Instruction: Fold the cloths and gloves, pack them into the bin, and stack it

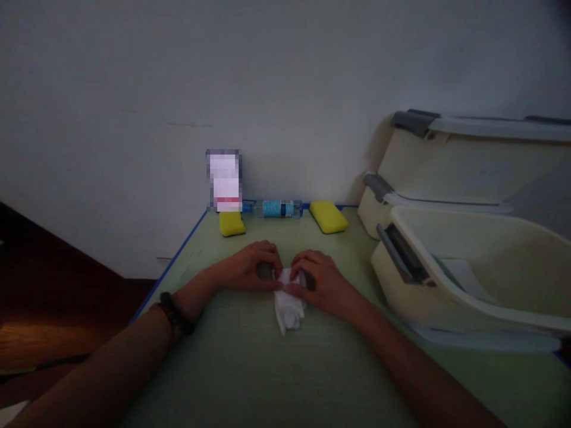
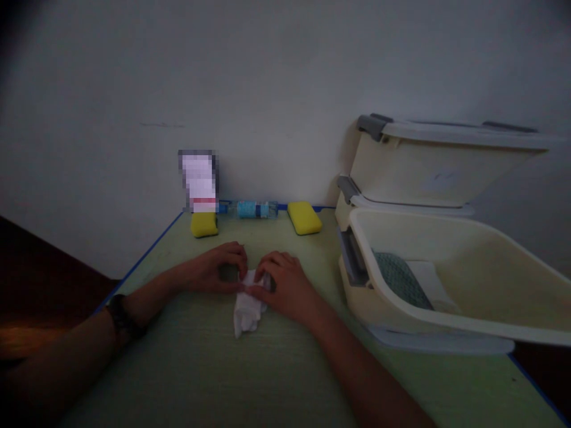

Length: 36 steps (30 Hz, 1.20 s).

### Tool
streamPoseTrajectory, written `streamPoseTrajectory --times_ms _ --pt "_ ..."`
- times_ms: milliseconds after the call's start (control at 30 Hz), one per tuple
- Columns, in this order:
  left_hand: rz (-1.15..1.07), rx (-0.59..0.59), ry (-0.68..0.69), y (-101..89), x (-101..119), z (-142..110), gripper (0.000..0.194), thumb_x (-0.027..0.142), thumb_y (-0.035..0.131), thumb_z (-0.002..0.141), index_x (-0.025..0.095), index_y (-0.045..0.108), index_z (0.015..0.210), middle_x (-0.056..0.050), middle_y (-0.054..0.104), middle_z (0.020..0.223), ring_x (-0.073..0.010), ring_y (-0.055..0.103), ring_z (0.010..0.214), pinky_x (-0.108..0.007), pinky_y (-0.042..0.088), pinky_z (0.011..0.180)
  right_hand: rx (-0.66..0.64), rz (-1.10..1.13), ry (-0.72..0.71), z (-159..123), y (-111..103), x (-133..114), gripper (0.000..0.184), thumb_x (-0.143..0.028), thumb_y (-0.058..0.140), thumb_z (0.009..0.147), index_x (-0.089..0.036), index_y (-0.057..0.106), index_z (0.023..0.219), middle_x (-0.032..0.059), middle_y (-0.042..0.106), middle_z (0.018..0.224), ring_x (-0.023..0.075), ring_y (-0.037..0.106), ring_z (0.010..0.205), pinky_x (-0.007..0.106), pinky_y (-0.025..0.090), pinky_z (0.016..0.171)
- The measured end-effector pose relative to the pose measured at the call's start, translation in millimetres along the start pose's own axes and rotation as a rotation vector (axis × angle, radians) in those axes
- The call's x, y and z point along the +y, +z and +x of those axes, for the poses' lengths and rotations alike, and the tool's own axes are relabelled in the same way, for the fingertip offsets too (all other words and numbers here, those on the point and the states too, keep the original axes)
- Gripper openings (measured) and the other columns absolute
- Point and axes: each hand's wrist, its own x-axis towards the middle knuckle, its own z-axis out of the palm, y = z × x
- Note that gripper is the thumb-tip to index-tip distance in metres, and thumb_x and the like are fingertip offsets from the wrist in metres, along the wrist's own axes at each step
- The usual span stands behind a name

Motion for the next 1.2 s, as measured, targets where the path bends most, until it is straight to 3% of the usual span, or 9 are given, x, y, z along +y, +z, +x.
streamPoseTrajectory --times_ms 100,167,267,633,800,1000,1100,1200 --pt "0.035 -0.022 -0.004 -0.7 2.1 0.2 0.022 0.039 0.063 0.069 0.018 0.059 0.075 -0.003 0.052 0.081 -0.0172 0.047 0.081 -0.029 0.036 0.077 -0.016 -0.028 0.109 -1.6 -0.3 1.6 0.046 -0.046 0.064 0.065 -0.018 0.052 0.100 0.0076 0.053 0.099 0.0220 0.046 0.094 0.039 0.036 0.081" --pt "0.055 -0.027 -0.007 -1.0 3.7 0.1 0.029 0.043 0.066 0.064 0.018 0.058 0.076 -0.003 0.051 0.082 -0.0181 0.046 0.082 -0.029 0.036 0.077 -0.041 -0.035 0.126 -3.4 -2.8 2.5 0.053 -0.046 0.066 0.064 -0.019 0.050 0.106 0.0085 0.050 0.105 0.0236 0.044 0.099 0.041 0.034 0.084" --pt "0.083 -0.026 -0.005 0.2 7.2 0.0 0.039 0.049 0.068 0.057 0.018 0.056 0.078 -0.003 0.050 0.086 -0.0193 0.044 0.083 -0.030 0.035 0.076 -0.084 -0.013 0.112 -5.3 -5.7 2.2 0.046 -0.044 0.066 0.064 -0.022 0.053 0.102 0.0071 0.049 0.103 0.0226 0.044 0.098 0.040 0.034 0.085" --pt "0.322 -0.046 -0.094 8.7 29.0 -2.0 0.067 0.072 0.059 0.044 0.018 0.049 0.082 -0.007 0.047 0.092 -0.0248 0.041 0.085 -0.038 0.031 0.077 -0.030 -0.052 0.126 -5.3 -2.6 -2.6 0.043 -0.042 0.066 0.063 -0.018 0.051 0.095 0.0066 0.050 0.097 0.0221 0.044 0.093 0.040 0.035 0.083" --pt "0.135 -0.054 -0.086 6.7 18.1 -1.9 0.059 0.063 0.064 0.051 0.018 0.049 0.086 -0.006 0.049 0.093 -0.0226 0.044 0.087 -0.036 0.035 0.078 -0.005 0.007 0.128 -4.0 -4.0 0.2 0.040 -0.040 0.068 0.061 -0.019 0.050 0.090 0.0057 0.051 0.093 0.0207 0.045 0.090 0.038 0.036 0.079" --pt "-0.023 0.062 -0.143 7.9 9.1 0.0 0.047 0.046 0.062 0.067 0.018 0.049 0.102 -0.007 0.052 0.099 -0.0210 0.048 0.092 -0.036 0.038 0.082 0.032 0.373 0.244 -1.3 -2.7 6.4 0.022 -0.028 0.062 0.068 -0.020 0.043 0.077 -0.0051 0.045 0.066 0.0099 0.041 0.056 0.023 0.034 0.049" --pt "-0.145 0.093 -0.222 11.3 9.3 1.5 0.030 0.041 0.055 0.075 0.017 0.052 0.093 -0.005 0.056 0.090 -0.0184 0.051 0.084 -0.034 0.041 0.076 0.097 0.617 0.239 0.4 -0.8 5.3 0.026 -0.027 0.062 0.068 -0.021 0.040 0.079 -0.0052 0.046 0.069 0.0088 0.044 0.057 0.021 0.037 0.050" --pt "-0.456 0.131 -0.288 15.1 8.6 4.0 0.021 0.037 0.049 0.080 0.016 0.050 0.085 -0.002 0.058 0.079 -0.0142 0.054 0.073 -0.028 0.044 0.067 0.197 0.726 0.255 2.5 0.3 2.7 0.028 -0.029 0.063 0.067 -0.021 0.041 0.083 -0.0028 0.049 0.075 0.0100 0.049 0.064 0.023 0.041 0.056"
